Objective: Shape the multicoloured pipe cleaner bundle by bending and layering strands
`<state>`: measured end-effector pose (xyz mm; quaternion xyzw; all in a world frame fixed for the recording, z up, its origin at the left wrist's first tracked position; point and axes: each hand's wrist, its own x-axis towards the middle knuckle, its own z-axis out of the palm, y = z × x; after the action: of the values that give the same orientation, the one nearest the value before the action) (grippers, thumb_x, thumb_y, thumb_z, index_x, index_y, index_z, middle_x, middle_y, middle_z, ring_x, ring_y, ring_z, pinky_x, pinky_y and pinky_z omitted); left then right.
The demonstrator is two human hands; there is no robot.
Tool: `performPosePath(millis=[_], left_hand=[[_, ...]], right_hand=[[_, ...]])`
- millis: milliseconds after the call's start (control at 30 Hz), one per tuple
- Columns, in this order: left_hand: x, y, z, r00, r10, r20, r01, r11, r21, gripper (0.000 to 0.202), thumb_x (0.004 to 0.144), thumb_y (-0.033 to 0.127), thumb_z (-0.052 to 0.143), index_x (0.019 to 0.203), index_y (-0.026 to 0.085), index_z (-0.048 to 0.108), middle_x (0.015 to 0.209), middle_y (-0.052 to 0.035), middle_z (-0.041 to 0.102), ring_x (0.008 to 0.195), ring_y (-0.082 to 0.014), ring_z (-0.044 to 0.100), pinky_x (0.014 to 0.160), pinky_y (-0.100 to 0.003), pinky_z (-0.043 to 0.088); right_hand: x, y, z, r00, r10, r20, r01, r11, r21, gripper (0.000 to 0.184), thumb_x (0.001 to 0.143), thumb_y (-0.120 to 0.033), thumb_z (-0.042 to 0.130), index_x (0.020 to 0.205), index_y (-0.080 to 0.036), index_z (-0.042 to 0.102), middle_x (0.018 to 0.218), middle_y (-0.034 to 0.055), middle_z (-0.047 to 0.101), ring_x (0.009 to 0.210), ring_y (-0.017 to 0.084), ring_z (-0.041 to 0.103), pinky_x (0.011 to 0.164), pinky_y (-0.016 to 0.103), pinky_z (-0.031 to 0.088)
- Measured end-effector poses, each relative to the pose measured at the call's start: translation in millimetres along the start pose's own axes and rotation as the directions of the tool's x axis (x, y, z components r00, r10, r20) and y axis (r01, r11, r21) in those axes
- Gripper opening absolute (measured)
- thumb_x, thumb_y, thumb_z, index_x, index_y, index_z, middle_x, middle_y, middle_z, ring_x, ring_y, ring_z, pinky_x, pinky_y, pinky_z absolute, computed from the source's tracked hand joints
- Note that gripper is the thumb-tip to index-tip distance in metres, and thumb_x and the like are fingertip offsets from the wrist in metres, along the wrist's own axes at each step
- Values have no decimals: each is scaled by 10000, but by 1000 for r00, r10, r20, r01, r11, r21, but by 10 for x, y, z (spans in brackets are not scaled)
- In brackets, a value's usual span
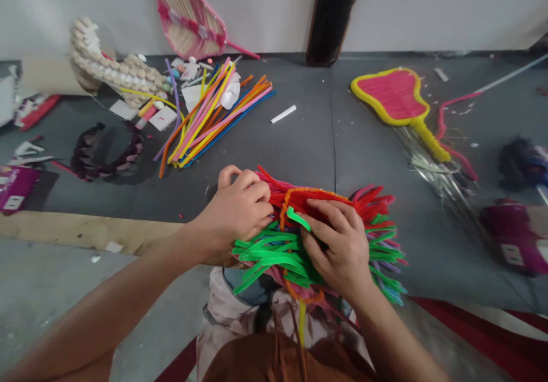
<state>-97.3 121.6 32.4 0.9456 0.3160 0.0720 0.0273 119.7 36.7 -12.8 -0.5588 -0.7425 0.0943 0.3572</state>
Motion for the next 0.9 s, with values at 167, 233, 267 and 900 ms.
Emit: performPosePath(millis=[167, 233, 267, 900], left_hand=[[11, -1, 31, 999, 18, -30, -18, 1000, -21, 201, 937, 255, 515, 779, 251, 640, 840, 17, 681, 921, -218, 536, 890, -517, 312], [9, 31, 1, 1000, -8, -23, 8, 1000, -9, 215, 956, 232, 482, 788, 246, 617, 808, 32, 692, 917, -203, 558, 948, -554, 293], [8, 50, -16, 1000, -13, -9, 13, 1000, -7, 221, 963, 227, 469, 789, 242, 604, 789, 37, 693, 905, -196, 566, 975, -574, 279], [70, 112, 38, 996, 0, -93, 10, 995, 100, 257, 928, 189, 466, 697, 217, 576, 597, 59, 591, 731, -132, 526, 1072, -616, 262]], right_hand=[[1, -6, -10, 1000, -19, 16, 19, 1000, -14, 258, 869, -184, 623, 1067, -284, 754, 1211, 55, 684, 1085, 272, 553, 922, 491, 502], [-1, -10, -15, 999, -35, 20, 36, 999, -30, 259, 871, -199, 624, 1078, -287, 754, 1216, 59, 681, 1086, 283, 548, 917, 505, 496], [-2, -11, -17, 999, -42, 22, 43, 998, -36, 260, 872, -209, 626, 1084, -290, 753, 1219, 60, 680, 1090, 288, 546, 918, 513, 492], [10, -38, -51, 995, -16, 95, 22, 998, -55, 252, 899, -272, 610, 1093, -309, 765, 1264, 63, 668, 1140, 312, 528, 958, 528, 441]])
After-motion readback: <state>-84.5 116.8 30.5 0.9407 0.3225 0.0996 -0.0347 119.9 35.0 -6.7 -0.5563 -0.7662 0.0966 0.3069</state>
